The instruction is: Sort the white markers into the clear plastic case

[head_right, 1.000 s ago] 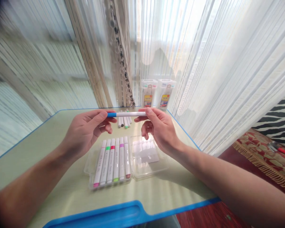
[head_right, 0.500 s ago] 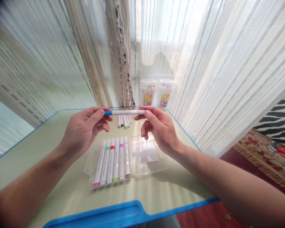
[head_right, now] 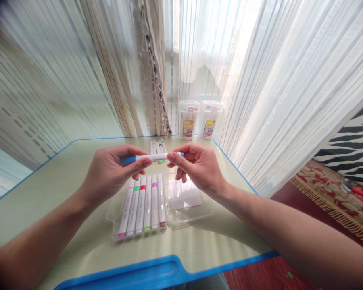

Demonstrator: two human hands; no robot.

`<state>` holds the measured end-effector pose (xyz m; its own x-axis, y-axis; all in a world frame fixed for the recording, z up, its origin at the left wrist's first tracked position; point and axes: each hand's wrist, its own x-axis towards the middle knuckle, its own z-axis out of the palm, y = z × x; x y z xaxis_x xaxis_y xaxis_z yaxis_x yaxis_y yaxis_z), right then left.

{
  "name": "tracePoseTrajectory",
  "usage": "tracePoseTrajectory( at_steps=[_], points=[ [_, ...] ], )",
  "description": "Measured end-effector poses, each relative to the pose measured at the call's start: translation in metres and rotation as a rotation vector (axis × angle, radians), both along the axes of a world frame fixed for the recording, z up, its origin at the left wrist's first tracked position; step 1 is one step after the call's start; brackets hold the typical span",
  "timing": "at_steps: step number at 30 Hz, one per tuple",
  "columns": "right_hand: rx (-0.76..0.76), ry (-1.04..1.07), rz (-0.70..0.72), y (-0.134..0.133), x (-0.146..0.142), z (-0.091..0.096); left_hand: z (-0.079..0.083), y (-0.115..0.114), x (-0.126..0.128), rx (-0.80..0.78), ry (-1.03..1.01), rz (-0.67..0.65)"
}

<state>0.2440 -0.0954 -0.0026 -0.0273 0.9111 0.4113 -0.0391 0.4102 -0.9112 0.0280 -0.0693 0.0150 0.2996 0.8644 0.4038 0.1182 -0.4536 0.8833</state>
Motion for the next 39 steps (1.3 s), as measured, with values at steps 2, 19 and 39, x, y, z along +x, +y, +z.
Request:
tracePoseTrajectory(
  at_steps=[2,19,39],
  points=[
    [-0.006,-0.034,-0.007,-0.002,-0.001,0.001,-0.001,-0.002,0.001,0.028,0.048,-0.014],
    [-0.039,0.090,0.051,0.000,-0.002,0.003,-0.002,0.001,0.002,0.007,-0.030,-0.043],
    [0.005,0.190,0.015,0.004,0.000,0.002,-0.001,0.005,0.002,-0.102,-0.259,-0.098]
  ],
)
